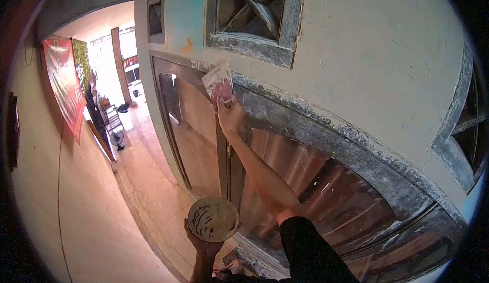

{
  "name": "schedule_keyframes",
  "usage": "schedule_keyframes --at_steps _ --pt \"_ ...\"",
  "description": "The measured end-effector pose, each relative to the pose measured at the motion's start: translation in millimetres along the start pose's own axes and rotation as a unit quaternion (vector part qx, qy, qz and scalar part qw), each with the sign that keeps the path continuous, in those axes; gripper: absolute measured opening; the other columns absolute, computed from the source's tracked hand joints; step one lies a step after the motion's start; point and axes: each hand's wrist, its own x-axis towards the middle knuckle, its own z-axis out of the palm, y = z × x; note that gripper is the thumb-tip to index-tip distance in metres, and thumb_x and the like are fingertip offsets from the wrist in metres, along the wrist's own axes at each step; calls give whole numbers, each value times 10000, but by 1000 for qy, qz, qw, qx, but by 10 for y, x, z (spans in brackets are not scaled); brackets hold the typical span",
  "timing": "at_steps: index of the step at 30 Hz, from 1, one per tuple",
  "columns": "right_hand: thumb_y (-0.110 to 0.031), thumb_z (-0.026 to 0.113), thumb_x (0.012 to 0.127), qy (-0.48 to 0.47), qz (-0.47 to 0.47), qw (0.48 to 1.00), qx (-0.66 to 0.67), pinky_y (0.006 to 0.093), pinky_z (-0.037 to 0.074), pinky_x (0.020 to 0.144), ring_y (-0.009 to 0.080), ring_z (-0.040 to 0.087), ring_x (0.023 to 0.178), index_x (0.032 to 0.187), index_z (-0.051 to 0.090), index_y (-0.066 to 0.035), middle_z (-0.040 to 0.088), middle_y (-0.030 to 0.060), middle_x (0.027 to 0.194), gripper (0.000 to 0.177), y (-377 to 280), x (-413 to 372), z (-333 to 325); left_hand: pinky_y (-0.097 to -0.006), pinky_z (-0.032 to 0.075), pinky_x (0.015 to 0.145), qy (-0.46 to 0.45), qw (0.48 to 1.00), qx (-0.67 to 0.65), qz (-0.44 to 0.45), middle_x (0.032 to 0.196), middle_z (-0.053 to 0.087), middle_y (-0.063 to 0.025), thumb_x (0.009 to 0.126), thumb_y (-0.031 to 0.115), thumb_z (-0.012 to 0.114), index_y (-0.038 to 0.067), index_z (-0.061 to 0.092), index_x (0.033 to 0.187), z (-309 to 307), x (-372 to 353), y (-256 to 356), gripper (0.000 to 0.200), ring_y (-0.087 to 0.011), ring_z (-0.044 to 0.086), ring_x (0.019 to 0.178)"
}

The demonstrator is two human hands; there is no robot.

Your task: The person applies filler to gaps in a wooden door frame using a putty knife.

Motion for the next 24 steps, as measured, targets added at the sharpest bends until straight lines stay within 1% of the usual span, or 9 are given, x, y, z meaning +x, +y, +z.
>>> schedule_keyframes --at_steps 2,5,7,10,12,14,17,21,24 --pt "-102 610 868 -8 -16 1000 -10 260 571 560 196 675 702 913 555 50 629 88 797 168 -45 -7 23 -557 338 967 -3 1000 -16 -1 1310 438 -120 791 655 393 135 439 1303 4 -7 8 732 -339 416 1182" --pt "-126 599 880 -23 17 1000 7 266 573 560 208 675 710 943 548 55 623 94 810 198 -43 -73 29 -559 340 964 6 1000 -15 11 1301 448 -120 792 656 390 131 442 1300 -25 -7 27 732 -335 420 1180" --pt "-154 589 890 0 35 991 126 272 573 559 213 674 737 930 560 46 616 88 802 206 7 -104 35 -556 343 964 7 1000 -17 15 1296 453 -120 794 655 388 127 446 1297 -20 -13 38 731 -334 422 1178" --pt "-179 587 895 26 38 988 150 270 560 564 179 667 741 938 593 19 641 71 871 202 123 -64 31 -549 349 965 2 1000 -11 24 1290 459 -121 799 650 384 119 451 1292 66 -47 66 727 -333 425 1175" --pt "-181 601 886 20 33 990 137 276 571 596 186 663 785 976 609 15 643 81 909 215 143 -36 37 -545 352 965 -6 1000 -5 28 1288 460 -122 802 646 382 114 452 1290 105 -55 81 725 -334 426 1174" --pt "-171 598 887 30 18 979 203 287 578 624 197 660 804 1002 611 31 642 95 934 233 102 -54 82 -541 354 967 8 999 -18 28 1289 456 -125 808 637 378 110 450 1290 102 -52 89 718 -335 422 1175" --pt "-178 584 897 50 6 979 197 297 574 634 212 658 838 965 613 13 637 62 912 205 26 -54 103 -546 355 965 0 999 -21 31 1281 459 -126 811 632 376 108 452 1287 94 -42 109 711 -335 418 1177" --pt "-187 585 898 63 -37 977 199 292 566 625 203 660 811 977 615 2 637 60 906 207 35 3 33 -553 350 966 -13 999 -18 42 1286 452 -124 811 629 379 108 448 1289 104 -40 135 710 -339 413 1178" --pt "-183 584 899 57 -43 979 191 293 567 632 199 660 802 958 611 2 635 60 876 196 8 82 1 -560 344 967 -22 999 -33 24 1297 438 -125 811 631 375 111 439 1296 53 -13 160 714 -344 411 1179"
